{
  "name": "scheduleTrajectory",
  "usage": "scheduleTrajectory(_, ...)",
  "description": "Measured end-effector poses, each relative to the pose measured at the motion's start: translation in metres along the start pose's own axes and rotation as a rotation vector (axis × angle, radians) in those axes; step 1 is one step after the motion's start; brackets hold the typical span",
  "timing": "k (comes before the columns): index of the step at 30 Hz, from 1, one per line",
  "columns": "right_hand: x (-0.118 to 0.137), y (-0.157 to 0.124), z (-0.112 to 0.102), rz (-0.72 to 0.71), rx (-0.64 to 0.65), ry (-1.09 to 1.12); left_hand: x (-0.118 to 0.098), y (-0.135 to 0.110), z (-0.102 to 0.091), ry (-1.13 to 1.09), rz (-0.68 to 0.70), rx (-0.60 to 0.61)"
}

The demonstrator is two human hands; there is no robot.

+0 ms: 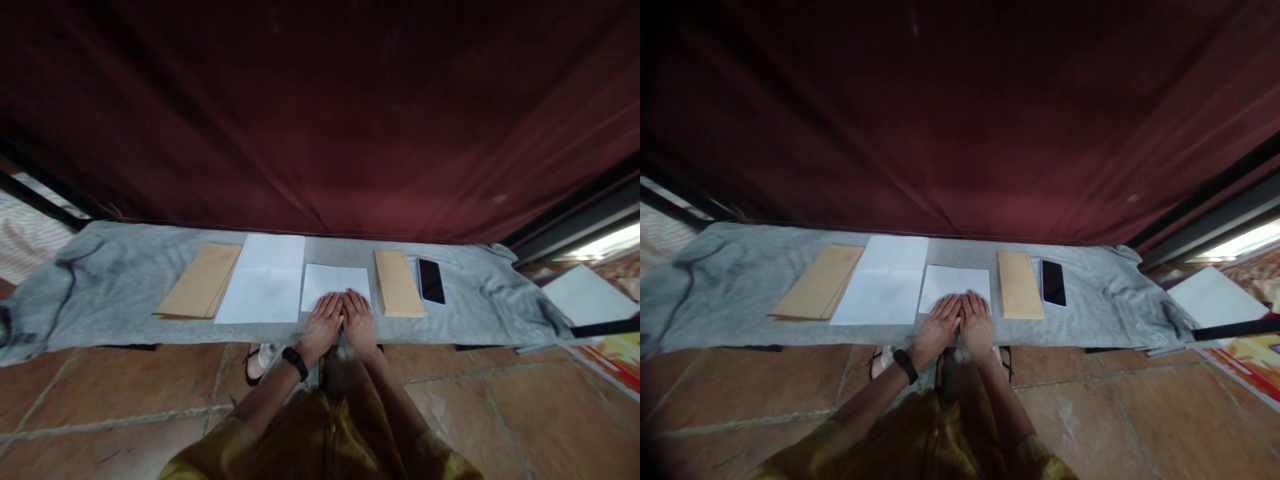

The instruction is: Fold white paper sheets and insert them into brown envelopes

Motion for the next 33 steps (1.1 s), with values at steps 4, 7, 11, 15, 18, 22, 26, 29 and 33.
scheduleTrajectory(4, -0.001, 0.000, 0.000, 0.019, -0.001, 0.000, 0.005, -0.010, 0.008, 0.021, 0.021, 0.049)
scheduleTrajectory(7, -0.001, -0.001, -0.001, 0.024, -0.009, -0.010, 0.009, -0.016, 0.008, 0.036, 0.058, 0.060)
scheduleTrajectory(11, -0.003, -0.004, -0.003, 0.038, -0.030, -0.047, 0.012, -0.022, 0.006, 0.066, 0.064, 0.044)
scheduleTrajectory(15, -0.009, -0.010, -0.004, 0.052, -0.058, -0.084, 0.015, -0.025, 0.005, 0.100, 0.059, 0.039)
scheduleTrajectory(18, -0.015, -0.015, -0.005, 0.064, -0.074, -0.106, 0.020, -0.028, 0.004, 0.106, 0.042, 0.039)
scheduleTrajectory(22, -0.021, -0.024, -0.005, 0.067, -0.082, -0.123, 0.027, -0.033, 0.002, 0.100, 0.018, 0.021)
scheduleTrajectory(26, -0.026, -0.034, -0.010, 0.069, -0.084, -0.132, 0.032, -0.038, -0.002, 0.109, 0.009, -0.008)
scheduleTrajectory(29, -0.025, -0.038, -0.016, 0.080, -0.080, -0.142, 0.032, -0.040, -0.003, 0.117, 0.006, -0.016)
scheduleTrajectory(33, 0.000, -0.033, -0.019, 0.018, -0.049, -0.113, 0.030, -0.038, -0.005, 0.134, 0.008, -0.016)
Point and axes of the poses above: each hand's wrist, its own y-axis towards the middle knuckle, its own z-axis out of the palm, x = y × z, the point moved 9 cm from there along y, towards the middle knuckle, and after that the axes turned 4 degrees about -z, right-handed, at the moved point
